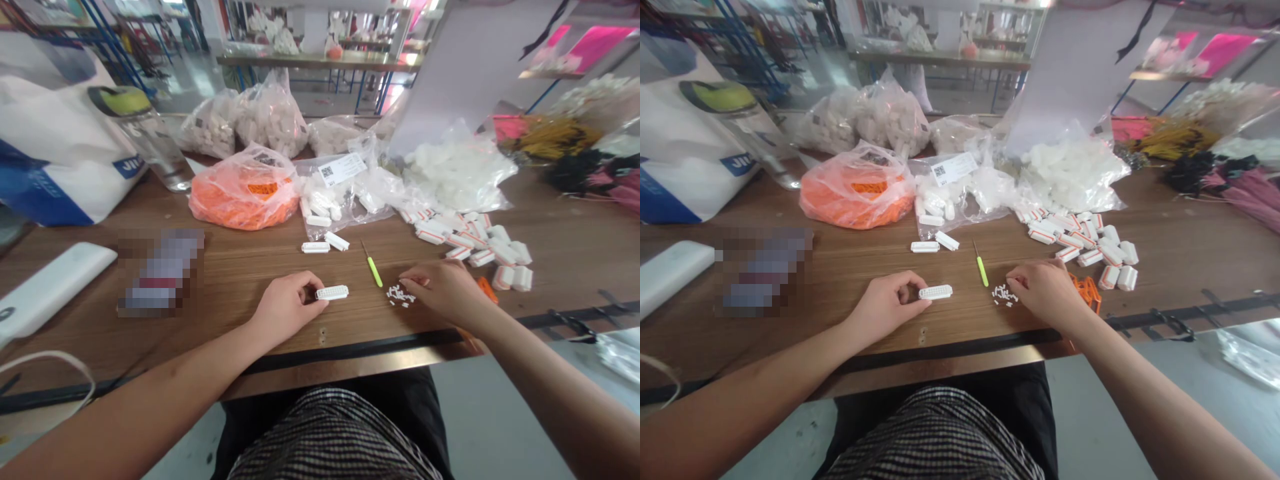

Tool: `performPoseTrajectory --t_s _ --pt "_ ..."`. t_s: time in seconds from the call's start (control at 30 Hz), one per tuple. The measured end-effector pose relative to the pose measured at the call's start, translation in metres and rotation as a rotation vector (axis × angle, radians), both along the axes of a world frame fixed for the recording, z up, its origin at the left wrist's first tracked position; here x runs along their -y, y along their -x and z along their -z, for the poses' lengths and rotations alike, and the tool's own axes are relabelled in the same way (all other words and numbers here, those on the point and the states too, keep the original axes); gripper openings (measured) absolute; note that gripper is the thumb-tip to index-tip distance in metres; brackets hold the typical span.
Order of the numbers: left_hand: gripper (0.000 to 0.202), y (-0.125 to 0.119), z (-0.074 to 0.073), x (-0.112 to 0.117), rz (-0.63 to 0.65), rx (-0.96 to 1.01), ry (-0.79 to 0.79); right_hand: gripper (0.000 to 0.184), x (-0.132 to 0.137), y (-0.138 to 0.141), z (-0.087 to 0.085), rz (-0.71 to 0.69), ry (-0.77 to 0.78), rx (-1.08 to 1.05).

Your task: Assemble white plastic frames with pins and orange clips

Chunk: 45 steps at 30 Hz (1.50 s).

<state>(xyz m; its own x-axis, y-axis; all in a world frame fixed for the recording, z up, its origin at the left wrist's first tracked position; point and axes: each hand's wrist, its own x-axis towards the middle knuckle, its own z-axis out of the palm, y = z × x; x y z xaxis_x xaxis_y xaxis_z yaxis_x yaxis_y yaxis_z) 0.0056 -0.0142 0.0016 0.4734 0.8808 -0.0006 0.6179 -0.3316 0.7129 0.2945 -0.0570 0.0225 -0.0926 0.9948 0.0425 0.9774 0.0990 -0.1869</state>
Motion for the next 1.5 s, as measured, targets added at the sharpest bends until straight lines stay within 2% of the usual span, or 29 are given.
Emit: performPoseTrajectory --t_s 0.2,0.47,0.67,1.07,1.2,1.5 --pt "0.010 0.000 0.000 0.000 0.001 0.008 -0.005 0.024 -0.001 -0.005 0.007 0.050 -0.016 -0.017" --pt "0.010 0.000 -0.001 0.000 -0.001 0.003 0.007 0.023 0.005 -0.001 0.003 -0.006 0.014 -0.069" --pt "0.010 0.000 -0.001 0.000 -0.006 -0.004 -0.004 0.026 0.003 -0.008 0.005 0.060 0.048 -0.143" --pt "0.010 -0.001 -0.002 0.000 -0.021 -0.019 0.036 0.022 -0.006 -0.014 -0.002 -0.073 0.121 -0.088" --pt "0.010 -0.001 -0.003 0.000 -0.029 -0.015 0.045 0.025 -0.008 -0.014 -0.006 -0.073 0.171 -0.093" --pt "0.010 0.000 0.000 -0.001 0.001 0.004 0.015 0.026 -0.002 -0.004 -0.002 -0.030 0.097 -0.052"
